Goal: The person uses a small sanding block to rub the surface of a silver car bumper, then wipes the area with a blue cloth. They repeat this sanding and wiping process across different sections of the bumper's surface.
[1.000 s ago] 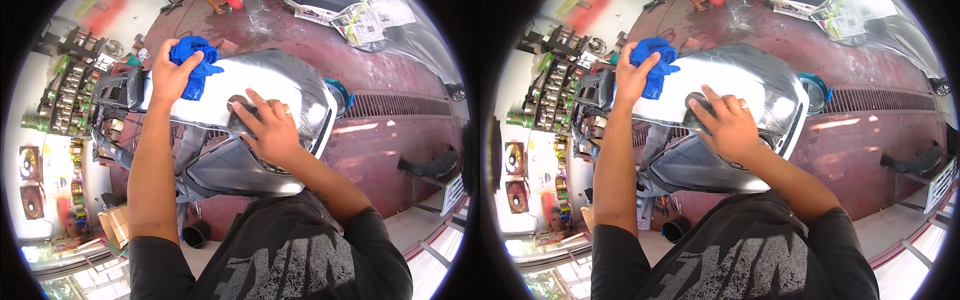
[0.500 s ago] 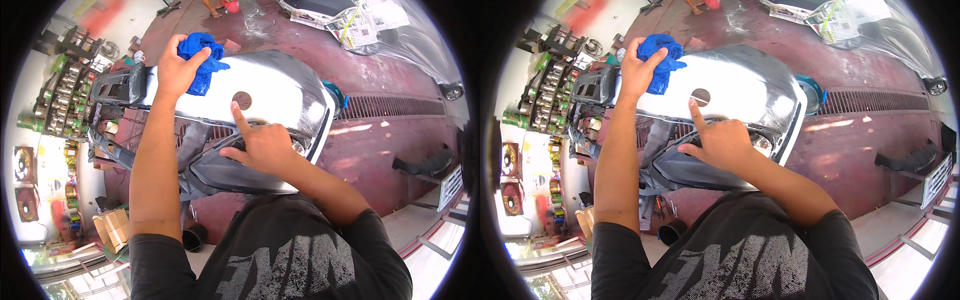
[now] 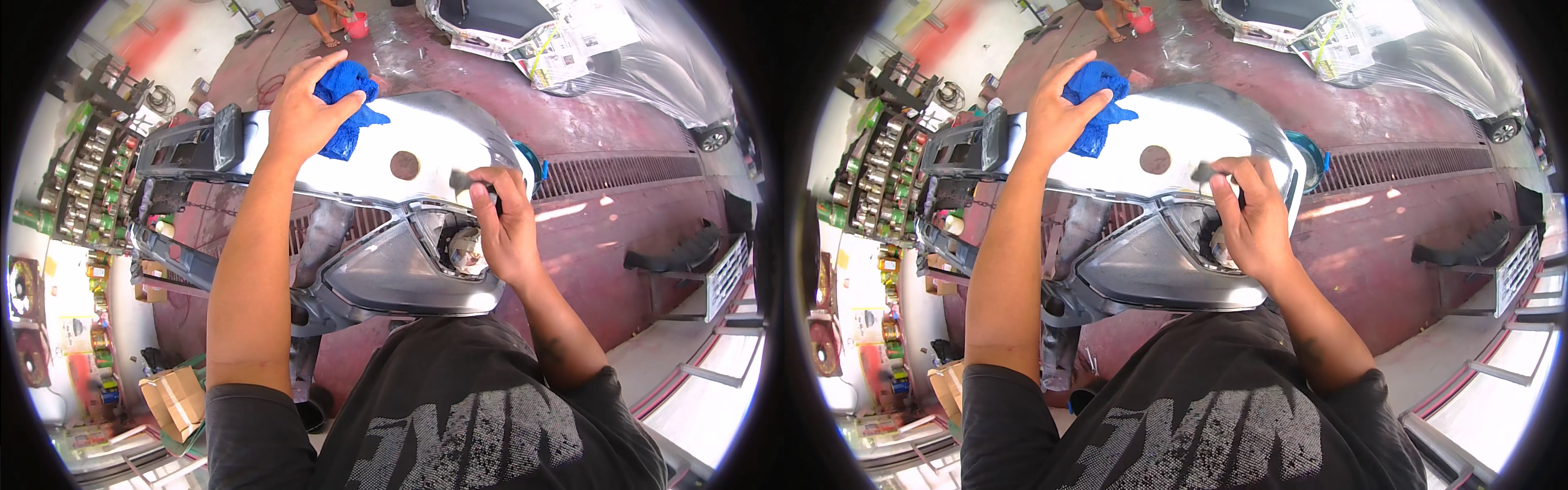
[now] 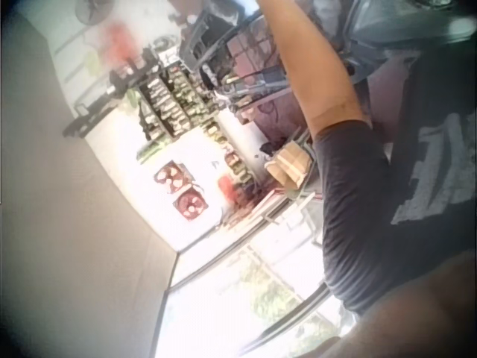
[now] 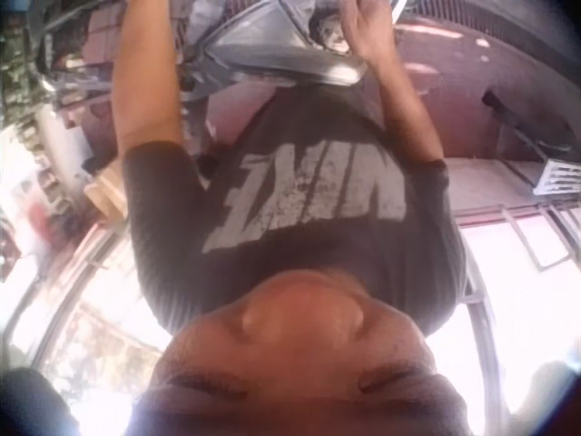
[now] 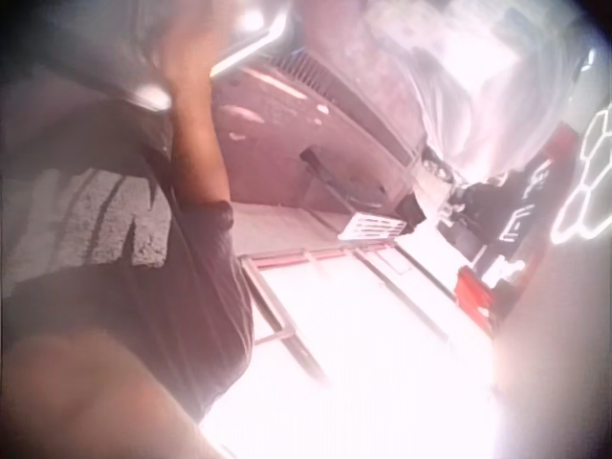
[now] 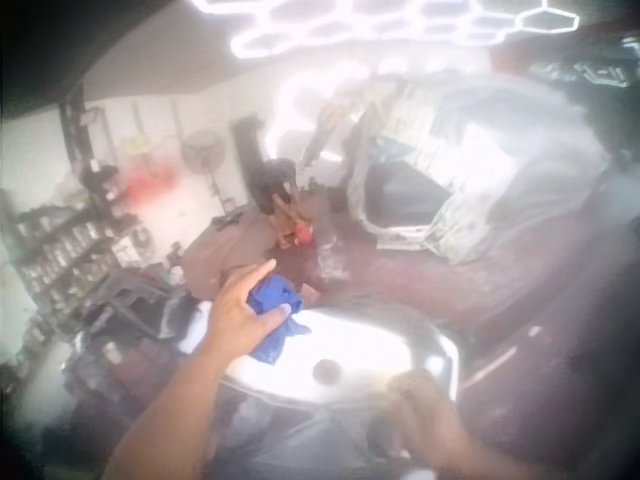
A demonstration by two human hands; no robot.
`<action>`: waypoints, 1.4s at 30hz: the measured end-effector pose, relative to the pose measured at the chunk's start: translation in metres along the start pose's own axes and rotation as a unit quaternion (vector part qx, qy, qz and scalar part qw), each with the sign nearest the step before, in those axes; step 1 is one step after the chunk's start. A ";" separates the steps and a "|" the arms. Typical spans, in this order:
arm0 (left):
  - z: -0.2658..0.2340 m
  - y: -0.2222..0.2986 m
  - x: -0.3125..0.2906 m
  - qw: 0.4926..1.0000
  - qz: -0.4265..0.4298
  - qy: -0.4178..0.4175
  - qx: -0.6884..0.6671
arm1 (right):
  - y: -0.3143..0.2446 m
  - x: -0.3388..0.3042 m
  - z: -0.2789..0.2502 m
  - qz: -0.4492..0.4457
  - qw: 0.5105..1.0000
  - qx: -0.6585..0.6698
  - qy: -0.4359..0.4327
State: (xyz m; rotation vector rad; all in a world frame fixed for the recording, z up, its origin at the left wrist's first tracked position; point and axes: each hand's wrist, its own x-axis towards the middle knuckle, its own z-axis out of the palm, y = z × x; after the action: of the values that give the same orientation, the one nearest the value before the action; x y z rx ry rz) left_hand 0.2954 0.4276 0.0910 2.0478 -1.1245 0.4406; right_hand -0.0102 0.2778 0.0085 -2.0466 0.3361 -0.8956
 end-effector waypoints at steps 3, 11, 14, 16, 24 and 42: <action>-0.002 0.004 0.002 0.999 -0.039 -0.022 0.009 | -0.008 0.017 0.028 -0.125 0.975 -0.113 0.142; -0.005 0.011 -0.001 0.998 -0.052 -0.030 -0.001 | 0.011 -0.033 0.086 -0.083 0.957 -0.274 0.036; -0.005 0.010 0.001 0.998 -0.052 -0.035 0.000 | -0.005 -0.029 0.106 -0.062 0.963 -0.255 0.054; -0.007 0.011 0.001 0.998 -0.054 -0.038 -0.003 | -0.025 -0.018 0.117 -0.055 0.969 -0.235 0.051; -0.006 0.012 0.000 0.998 -0.049 -0.041 0.000 | 0.006 -0.033 0.108 -0.057 0.951 -0.290 0.089; -0.007 0.009 0.001 0.998 -0.046 -0.049 0.003 | 0.045 -0.041 0.015 0.257 0.935 0.165 0.178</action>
State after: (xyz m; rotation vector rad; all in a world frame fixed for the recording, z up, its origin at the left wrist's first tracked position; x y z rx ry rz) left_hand 0.2887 0.4294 0.1008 2.1357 -1.0825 0.3002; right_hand -0.0245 0.2813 -0.0521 -1.3833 0.8188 -0.9115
